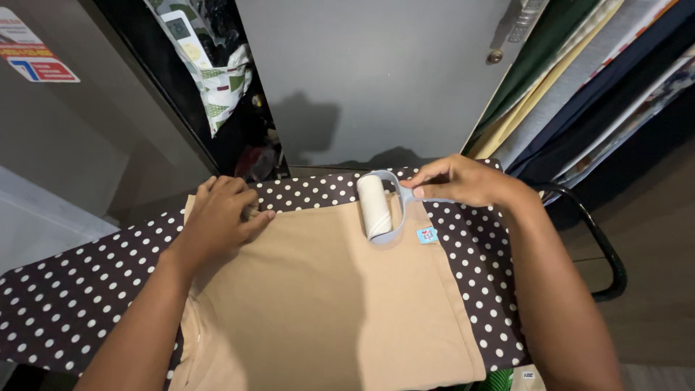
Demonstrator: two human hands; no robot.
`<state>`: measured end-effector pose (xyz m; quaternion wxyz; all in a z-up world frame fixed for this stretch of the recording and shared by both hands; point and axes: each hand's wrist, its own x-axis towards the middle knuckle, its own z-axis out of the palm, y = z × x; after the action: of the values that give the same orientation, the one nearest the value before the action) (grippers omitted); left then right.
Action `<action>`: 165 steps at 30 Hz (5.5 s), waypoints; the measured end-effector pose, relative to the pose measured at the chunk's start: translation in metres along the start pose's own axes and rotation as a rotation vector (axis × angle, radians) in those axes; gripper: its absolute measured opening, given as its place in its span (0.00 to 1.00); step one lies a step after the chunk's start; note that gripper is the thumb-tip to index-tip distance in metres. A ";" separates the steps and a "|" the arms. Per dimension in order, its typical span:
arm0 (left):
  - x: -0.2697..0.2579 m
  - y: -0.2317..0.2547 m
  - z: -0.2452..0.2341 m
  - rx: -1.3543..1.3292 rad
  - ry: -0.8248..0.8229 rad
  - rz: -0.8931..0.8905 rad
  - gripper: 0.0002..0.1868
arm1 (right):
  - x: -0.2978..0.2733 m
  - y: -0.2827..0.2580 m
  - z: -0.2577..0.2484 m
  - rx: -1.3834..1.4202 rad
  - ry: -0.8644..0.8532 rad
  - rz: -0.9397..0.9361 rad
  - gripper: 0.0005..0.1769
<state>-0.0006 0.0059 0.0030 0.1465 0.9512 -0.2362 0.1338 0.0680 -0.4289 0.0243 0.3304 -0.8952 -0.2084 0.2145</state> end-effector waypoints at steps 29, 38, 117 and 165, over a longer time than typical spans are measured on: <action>-0.015 -0.072 -0.023 -0.273 -0.147 -0.312 0.20 | 0.060 -0.180 0.056 -0.304 -0.154 -0.029 0.19; -0.017 -0.077 -0.024 -0.336 -0.192 -0.357 0.18 | 0.066 -0.180 0.074 -0.285 -0.130 -0.135 0.19; -0.026 0.042 0.033 -0.163 -0.161 0.335 0.45 | -0.015 -0.075 -0.009 -0.296 -0.001 0.213 0.22; -0.015 -0.079 0.010 -0.433 0.013 0.151 0.11 | -0.066 -0.081 -0.009 -0.482 0.031 0.522 0.23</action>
<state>0.0274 0.0747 -0.0283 0.3381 0.8764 -0.3291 0.0966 -0.0001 -0.4112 0.1017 0.0469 -0.9736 -0.0120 0.2230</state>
